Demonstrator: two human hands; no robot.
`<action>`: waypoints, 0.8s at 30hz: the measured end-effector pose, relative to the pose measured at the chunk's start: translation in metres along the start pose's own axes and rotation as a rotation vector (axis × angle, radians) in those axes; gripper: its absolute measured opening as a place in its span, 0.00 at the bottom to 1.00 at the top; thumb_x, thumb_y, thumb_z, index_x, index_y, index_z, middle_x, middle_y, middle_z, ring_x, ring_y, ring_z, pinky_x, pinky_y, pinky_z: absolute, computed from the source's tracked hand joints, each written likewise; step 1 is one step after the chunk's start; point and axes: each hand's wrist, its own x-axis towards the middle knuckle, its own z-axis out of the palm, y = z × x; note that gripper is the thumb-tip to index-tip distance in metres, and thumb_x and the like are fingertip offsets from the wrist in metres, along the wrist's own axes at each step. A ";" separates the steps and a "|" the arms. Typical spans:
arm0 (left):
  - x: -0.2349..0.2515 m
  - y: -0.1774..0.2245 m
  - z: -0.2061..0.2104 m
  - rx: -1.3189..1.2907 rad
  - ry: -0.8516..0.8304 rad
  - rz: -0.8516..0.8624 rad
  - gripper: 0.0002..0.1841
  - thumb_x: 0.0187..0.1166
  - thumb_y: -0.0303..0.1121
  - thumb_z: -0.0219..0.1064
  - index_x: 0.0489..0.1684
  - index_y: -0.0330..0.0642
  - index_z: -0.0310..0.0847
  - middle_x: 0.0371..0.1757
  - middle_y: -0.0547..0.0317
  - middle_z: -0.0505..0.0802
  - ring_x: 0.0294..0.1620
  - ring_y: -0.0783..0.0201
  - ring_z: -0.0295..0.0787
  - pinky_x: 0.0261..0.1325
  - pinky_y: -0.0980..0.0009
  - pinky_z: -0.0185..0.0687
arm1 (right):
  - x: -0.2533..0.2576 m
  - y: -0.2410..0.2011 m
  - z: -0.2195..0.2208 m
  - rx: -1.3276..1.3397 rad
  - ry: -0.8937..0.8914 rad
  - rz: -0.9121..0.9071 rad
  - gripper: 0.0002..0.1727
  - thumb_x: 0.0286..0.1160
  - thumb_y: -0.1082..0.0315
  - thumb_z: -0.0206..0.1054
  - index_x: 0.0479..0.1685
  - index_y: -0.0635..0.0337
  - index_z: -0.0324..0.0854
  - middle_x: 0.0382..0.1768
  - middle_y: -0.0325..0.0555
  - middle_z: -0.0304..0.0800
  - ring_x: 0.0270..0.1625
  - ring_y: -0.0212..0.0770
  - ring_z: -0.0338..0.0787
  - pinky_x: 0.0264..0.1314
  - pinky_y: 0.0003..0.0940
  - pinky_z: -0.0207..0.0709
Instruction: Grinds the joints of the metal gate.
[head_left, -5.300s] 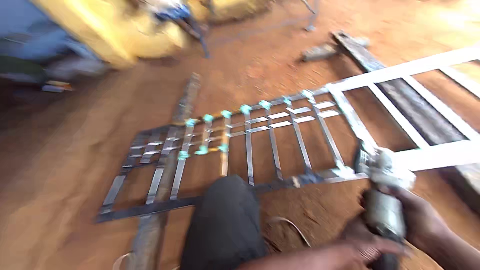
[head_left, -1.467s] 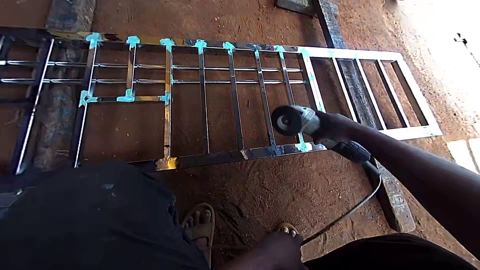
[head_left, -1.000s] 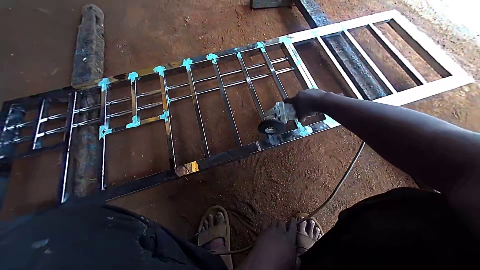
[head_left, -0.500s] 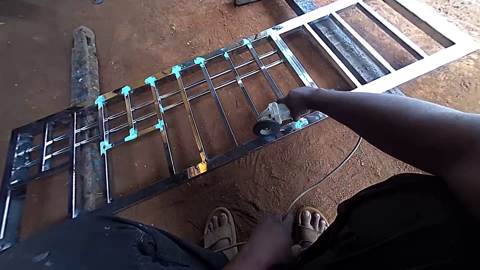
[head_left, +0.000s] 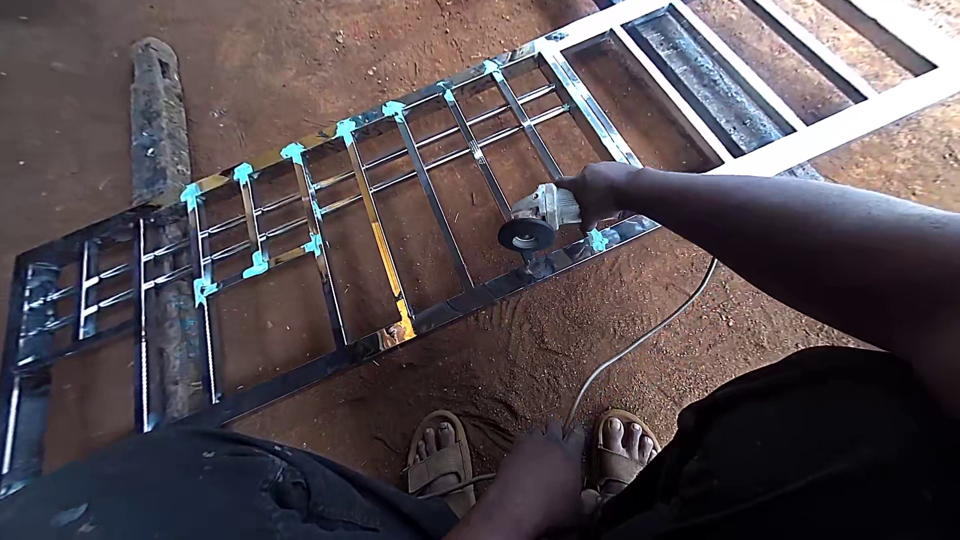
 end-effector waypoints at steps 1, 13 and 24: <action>0.001 0.000 0.001 -0.007 -0.007 0.009 0.44 0.81 0.59 0.64 0.94 0.46 0.53 0.77 0.37 0.77 0.70 0.38 0.82 0.69 0.39 0.79 | 0.000 0.001 -0.002 -0.010 -0.005 -0.001 0.50 0.50 0.60 0.87 0.82 0.48 0.68 0.45 0.63 0.88 0.51 0.67 0.90 0.48 0.71 0.80; 0.005 -0.001 -0.001 -0.006 -0.007 0.004 0.42 0.81 0.58 0.65 0.92 0.46 0.56 0.76 0.38 0.77 0.68 0.38 0.83 0.67 0.40 0.80 | -0.001 0.004 0.000 -0.047 -0.002 -0.042 0.48 0.50 0.59 0.87 0.80 0.47 0.70 0.42 0.60 0.88 0.48 0.65 0.90 0.45 0.69 0.80; 0.006 -0.003 -0.005 0.005 -0.011 -0.007 0.43 0.81 0.58 0.65 0.93 0.45 0.55 0.76 0.38 0.77 0.68 0.39 0.83 0.67 0.41 0.80 | -0.002 0.007 0.002 -0.067 0.005 -0.078 0.45 0.49 0.59 0.87 0.77 0.44 0.73 0.40 0.56 0.89 0.46 0.62 0.91 0.44 0.68 0.81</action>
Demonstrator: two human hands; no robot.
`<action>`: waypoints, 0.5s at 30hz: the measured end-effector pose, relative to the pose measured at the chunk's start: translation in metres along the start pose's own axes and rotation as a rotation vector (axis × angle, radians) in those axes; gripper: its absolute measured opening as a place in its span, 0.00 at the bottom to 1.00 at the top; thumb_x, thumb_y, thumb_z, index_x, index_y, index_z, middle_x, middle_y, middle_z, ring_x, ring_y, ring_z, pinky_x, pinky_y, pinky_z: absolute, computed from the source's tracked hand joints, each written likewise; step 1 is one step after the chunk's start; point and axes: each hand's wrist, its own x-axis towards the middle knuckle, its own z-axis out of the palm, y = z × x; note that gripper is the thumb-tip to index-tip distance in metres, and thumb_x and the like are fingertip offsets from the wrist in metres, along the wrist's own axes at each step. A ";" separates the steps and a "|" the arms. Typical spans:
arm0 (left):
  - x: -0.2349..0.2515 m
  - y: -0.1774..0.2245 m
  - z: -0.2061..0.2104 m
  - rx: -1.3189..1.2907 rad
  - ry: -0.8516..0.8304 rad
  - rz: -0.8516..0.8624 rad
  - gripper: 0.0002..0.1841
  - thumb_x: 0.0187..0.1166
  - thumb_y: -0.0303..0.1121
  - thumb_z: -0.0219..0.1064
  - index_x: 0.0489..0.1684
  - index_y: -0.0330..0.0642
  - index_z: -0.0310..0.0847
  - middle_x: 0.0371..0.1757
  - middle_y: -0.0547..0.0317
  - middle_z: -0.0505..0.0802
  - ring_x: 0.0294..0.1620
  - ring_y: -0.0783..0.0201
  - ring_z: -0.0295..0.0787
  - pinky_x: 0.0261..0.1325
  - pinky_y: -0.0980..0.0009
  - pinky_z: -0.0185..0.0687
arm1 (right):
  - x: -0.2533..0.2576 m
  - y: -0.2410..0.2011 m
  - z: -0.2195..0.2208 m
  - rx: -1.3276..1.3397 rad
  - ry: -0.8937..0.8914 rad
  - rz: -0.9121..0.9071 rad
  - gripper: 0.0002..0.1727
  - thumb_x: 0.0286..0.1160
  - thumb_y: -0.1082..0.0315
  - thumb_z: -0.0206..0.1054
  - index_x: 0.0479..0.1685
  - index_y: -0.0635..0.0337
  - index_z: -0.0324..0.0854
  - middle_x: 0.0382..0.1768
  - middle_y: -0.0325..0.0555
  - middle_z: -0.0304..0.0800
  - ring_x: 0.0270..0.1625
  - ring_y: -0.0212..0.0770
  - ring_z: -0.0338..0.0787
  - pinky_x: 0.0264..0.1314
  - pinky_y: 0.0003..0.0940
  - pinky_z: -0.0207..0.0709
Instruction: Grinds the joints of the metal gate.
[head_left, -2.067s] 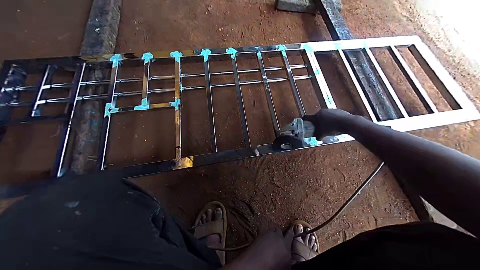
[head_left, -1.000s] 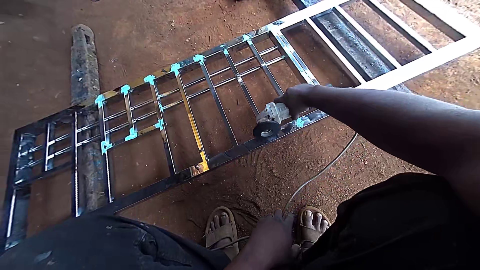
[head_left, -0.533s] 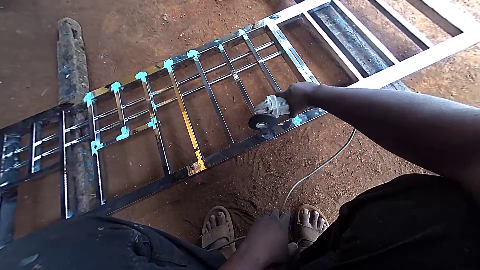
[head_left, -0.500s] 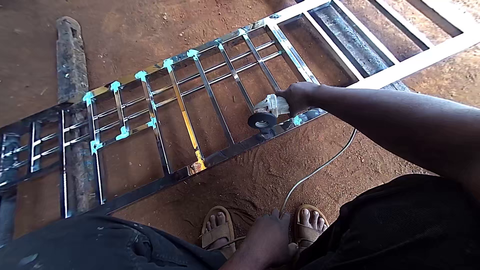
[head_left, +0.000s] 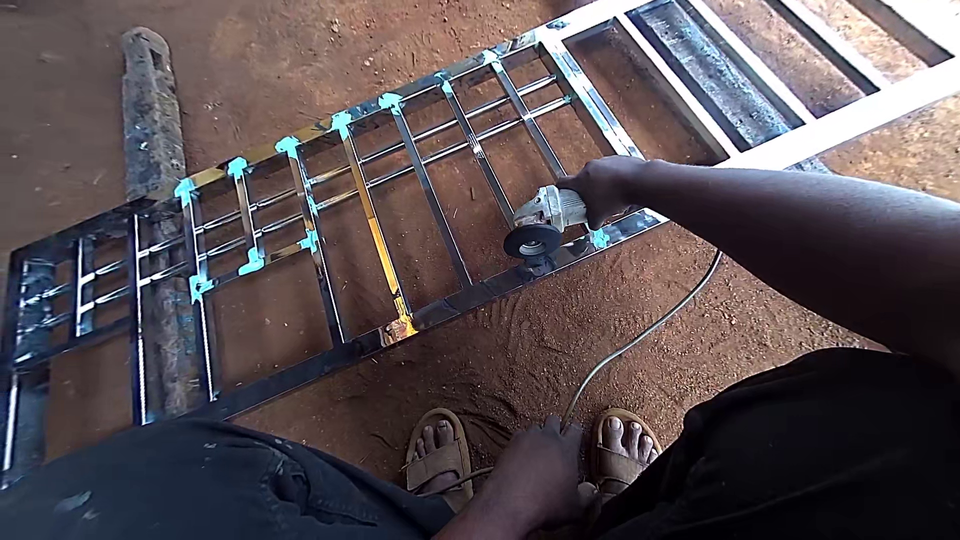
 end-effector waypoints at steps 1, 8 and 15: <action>0.000 0.000 0.000 -0.002 0.004 0.000 0.43 0.81 0.57 0.65 0.93 0.45 0.55 0.76 0.38 0.77 0.68 0.39 0.83 0.67 0.41 0.80 | -0.001 -0.001 0.000 -0.007 -0.005 -0.003 0.44 0.50 0.59 0.87 0.76 0.44 0.73 0.40 0.56 0.89 0.46 0.62 0.91 0.44 0.68 0.80; -0.001 0.002 0.002 0.006 0.011 -0.002 0.43 0.81 0.57 0.65 0.93 0.45 0.55 0.77 0.38 0.77 0.70 0.39 0.82 0.68 0.40 0.79 | -0.001 -0.009 0.004 0.022 -0.003 0.019 0.46 0.49 0.58 0.87 0.77 0.45 0.71 0.41 0.57 0.88 0.46 0.63 0.91 0.43 0.68 0.80; 0.000 0.003 0.003 0.005 0.011 0.002 0.42 0.81 0.57 0.65 0.92 0.46 0.56 0.76 0.39 0.78 0.68 0.39 0.83 0.67 0.41 0.80 | -0.003 -0.017 -0.001 -0.005 -0.026 0.013 0.47 0.54 0.59 0.85 0.81 0.45 0.68 0.42 0.58 0.88 0.48 0.64 0.90 0.44 0.67 0.80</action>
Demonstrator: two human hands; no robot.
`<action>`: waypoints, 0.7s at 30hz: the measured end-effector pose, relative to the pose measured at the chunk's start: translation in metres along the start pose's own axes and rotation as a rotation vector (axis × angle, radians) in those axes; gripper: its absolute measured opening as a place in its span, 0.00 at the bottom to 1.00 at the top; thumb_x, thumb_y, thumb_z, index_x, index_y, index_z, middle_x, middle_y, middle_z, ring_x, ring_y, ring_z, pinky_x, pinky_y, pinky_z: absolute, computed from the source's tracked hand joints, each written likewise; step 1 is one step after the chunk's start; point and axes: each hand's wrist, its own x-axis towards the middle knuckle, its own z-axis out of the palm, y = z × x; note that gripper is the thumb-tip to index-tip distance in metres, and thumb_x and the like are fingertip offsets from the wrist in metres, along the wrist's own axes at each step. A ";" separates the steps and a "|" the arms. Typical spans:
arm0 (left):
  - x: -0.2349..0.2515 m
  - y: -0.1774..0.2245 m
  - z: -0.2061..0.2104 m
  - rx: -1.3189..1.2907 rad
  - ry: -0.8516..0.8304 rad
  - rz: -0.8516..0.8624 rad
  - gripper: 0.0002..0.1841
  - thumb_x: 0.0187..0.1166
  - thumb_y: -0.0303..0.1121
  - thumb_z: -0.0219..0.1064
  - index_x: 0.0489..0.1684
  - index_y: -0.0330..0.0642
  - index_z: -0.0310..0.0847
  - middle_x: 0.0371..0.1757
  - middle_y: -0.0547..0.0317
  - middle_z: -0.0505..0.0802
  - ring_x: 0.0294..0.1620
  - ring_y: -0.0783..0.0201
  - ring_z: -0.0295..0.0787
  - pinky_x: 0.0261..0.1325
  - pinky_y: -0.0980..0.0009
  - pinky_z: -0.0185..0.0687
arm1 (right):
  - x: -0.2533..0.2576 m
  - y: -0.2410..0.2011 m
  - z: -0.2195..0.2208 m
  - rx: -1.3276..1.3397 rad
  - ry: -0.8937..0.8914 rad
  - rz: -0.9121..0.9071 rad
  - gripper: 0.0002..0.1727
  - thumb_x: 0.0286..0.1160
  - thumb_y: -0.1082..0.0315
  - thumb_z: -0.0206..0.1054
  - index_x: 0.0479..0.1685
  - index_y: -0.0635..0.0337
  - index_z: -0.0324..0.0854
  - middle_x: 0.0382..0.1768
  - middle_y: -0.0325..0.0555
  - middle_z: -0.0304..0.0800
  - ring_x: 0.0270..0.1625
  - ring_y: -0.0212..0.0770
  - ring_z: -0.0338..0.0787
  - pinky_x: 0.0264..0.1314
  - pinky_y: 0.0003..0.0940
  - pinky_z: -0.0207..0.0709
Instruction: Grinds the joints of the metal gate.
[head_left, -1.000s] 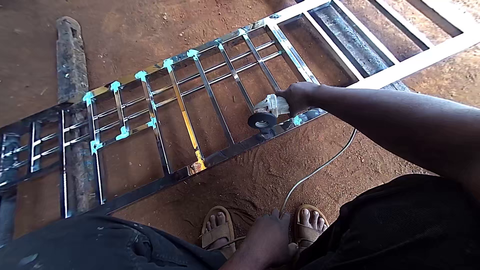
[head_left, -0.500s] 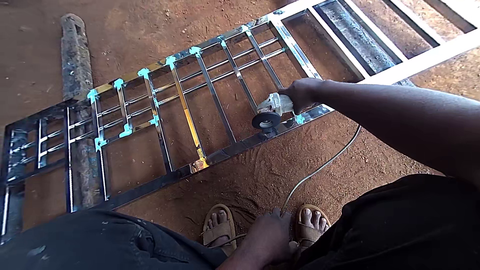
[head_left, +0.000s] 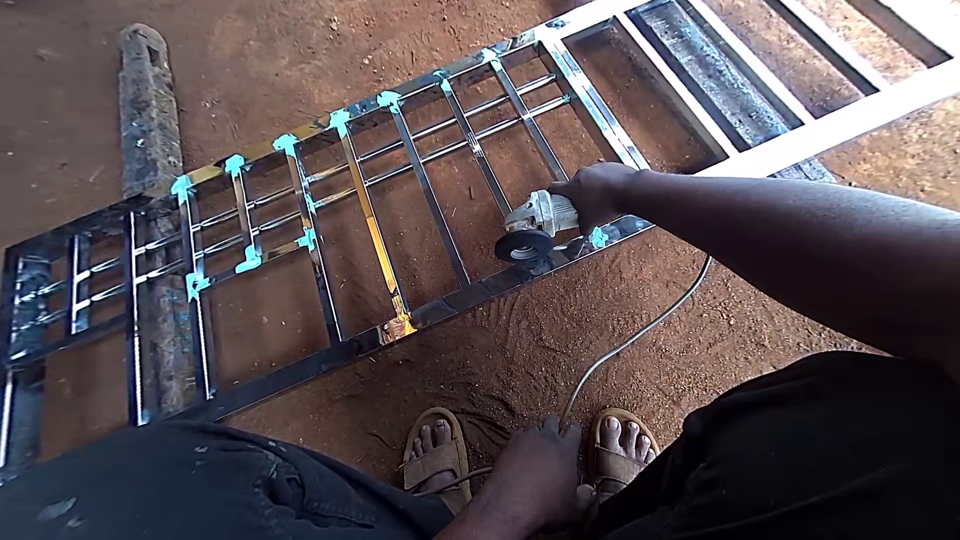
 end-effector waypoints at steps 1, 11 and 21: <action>0.000 -0.001 0.000 0.000 -0.001 -0.003 0.42 0.81 0.57 0.64 0.92 0.46 0.56 0.76 0.39 0.78 0.69 0.39 0.83 0.68 0.41 0.80 | 0.001 0.001 0.000 0.008 0.007 0.008 0.46 0.54 0.59 0.86 0.81 0.45 0.68 0.43 0.58 0.88 0.48 0.64 0.90 0.44 0.67 0.80; 0.000 -0.001 -0.002 -0.011 -0.007 -0.004 0.42 0.81 0.56 0.64 0.93 0.45 0.55 0.76 0.39 0.78 0.69 0.39 0.82 0.68 0.40 0.79 | 0.004 0.004 0.002 0.032 -0.002 0.025 0.49 0.52 0.59 0.87 0.83 0.42 0.69 0.43 0.60 0.88 0.48 0.65 0.90 0.45 0.69 0.80; 0.001 -0.003 -0.004 -0.004 -0.003 0.000 0.42 0.81 0.57 0.65 0.92 0.45 0.56 0.75 0.39 0.78 0.69 0.40 0.83 0.68 0.41 0.80 | 0.004 0.015 0.004 0.019 -0.007 0.018 0.49 0.49 0.58 0.87 0.82 0.43 0.70 0.40 0.58 0.88 0.45 0.63 0.90 0.43 0.68 0.80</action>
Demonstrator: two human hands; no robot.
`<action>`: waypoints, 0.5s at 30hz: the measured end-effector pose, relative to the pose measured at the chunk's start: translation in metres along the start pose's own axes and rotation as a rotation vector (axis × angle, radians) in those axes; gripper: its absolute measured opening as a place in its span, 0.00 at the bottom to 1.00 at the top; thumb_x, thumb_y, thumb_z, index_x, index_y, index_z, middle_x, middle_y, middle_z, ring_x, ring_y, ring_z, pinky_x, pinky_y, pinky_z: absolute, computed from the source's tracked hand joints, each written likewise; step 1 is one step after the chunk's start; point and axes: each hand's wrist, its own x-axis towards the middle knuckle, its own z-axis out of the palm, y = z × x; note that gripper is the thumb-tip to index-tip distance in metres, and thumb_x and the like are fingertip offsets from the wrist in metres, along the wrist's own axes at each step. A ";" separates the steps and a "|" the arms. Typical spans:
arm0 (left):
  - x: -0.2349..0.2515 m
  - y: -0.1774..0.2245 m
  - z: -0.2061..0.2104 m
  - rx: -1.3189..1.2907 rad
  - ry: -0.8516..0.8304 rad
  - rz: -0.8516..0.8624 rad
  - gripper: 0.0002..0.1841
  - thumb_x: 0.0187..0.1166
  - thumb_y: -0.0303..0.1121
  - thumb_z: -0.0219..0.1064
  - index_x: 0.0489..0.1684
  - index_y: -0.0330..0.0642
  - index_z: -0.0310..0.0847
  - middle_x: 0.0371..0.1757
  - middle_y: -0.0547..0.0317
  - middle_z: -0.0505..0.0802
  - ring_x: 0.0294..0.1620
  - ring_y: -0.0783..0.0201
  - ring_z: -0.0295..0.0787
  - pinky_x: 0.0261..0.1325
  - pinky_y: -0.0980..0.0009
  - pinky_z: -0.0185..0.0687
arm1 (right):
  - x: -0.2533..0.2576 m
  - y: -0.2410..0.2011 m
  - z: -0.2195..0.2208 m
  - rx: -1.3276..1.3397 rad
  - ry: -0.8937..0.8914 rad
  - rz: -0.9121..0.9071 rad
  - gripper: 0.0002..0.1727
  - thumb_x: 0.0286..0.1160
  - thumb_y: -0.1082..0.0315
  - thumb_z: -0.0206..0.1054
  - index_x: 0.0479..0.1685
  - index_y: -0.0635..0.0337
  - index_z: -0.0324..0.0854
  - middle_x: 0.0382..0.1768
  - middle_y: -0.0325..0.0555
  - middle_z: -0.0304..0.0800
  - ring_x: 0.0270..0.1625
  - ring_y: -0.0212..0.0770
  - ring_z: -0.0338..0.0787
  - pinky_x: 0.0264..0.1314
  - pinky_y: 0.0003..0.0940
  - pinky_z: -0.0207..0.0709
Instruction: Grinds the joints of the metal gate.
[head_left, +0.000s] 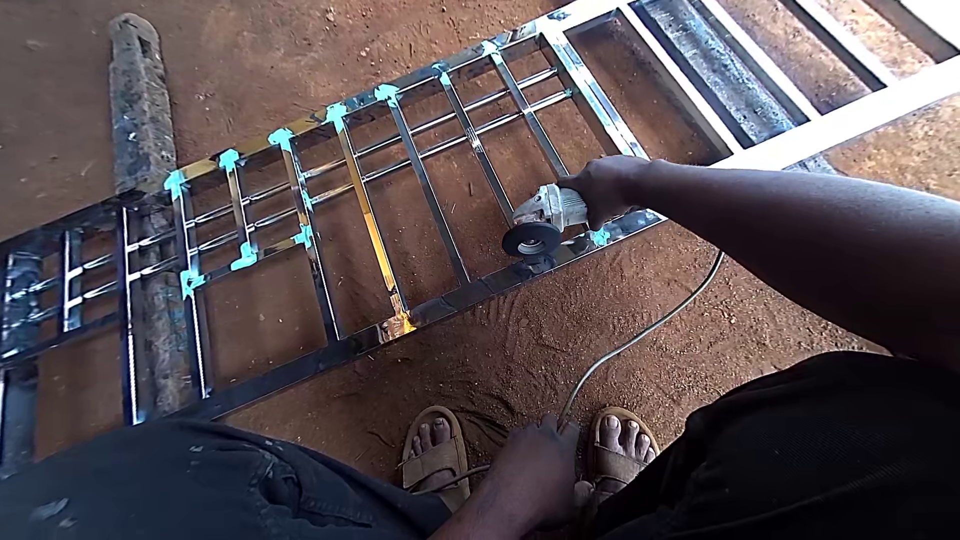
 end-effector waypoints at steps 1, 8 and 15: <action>0.000 0.000 0.000 0.001 -0.001 -0.001 0.42 0.81 0.57 0.64 0.92 0.45 0.56 0.75 0.39 0.78 0.69 0.40 0.82 0.68 0.41 0.79 | 0.000 0.000 0.002 0.006 0.006 -0.002 0.48 0.49 0.58 0.87 0.80 0.45 0.70 0.39 0.58 0.88 0.45 0.63 0.91 0.43 0.68 0.80; 0.001 0.002 0.001 -0.004 -0.010 -0.002 0.42 0.81 0.56 0.64 0.93 0.46 0.55 0.75 0.38 0.78 0.69 0.39 0.82 0.68 0.40 0.79 | 0.002 0.003 -0.002 0.012 0.022 0.003 0.47 0.50 0.59 0.87 0.79 0.45 0.71 0.40 0.58 0.89 0.46 0.64 0.91 0.44 0.69 0.80; 0.000 0.002 0.001 -0.004 -0.013 0.003 0.42 0.82 0.57 0.64 0.93 0.46 0.55 0.76 0.38 0.78 0.70 0.39 0.82 0.69 0.40 0.78 | -0.001 -0.003 0.004 0.035 0.010 0.009 0.49 0.50 0.58 0.87 0.82 0.48 0.68 0.42 0.59 0.88 0.47 0.64 0.90 0.45 0.68 0.80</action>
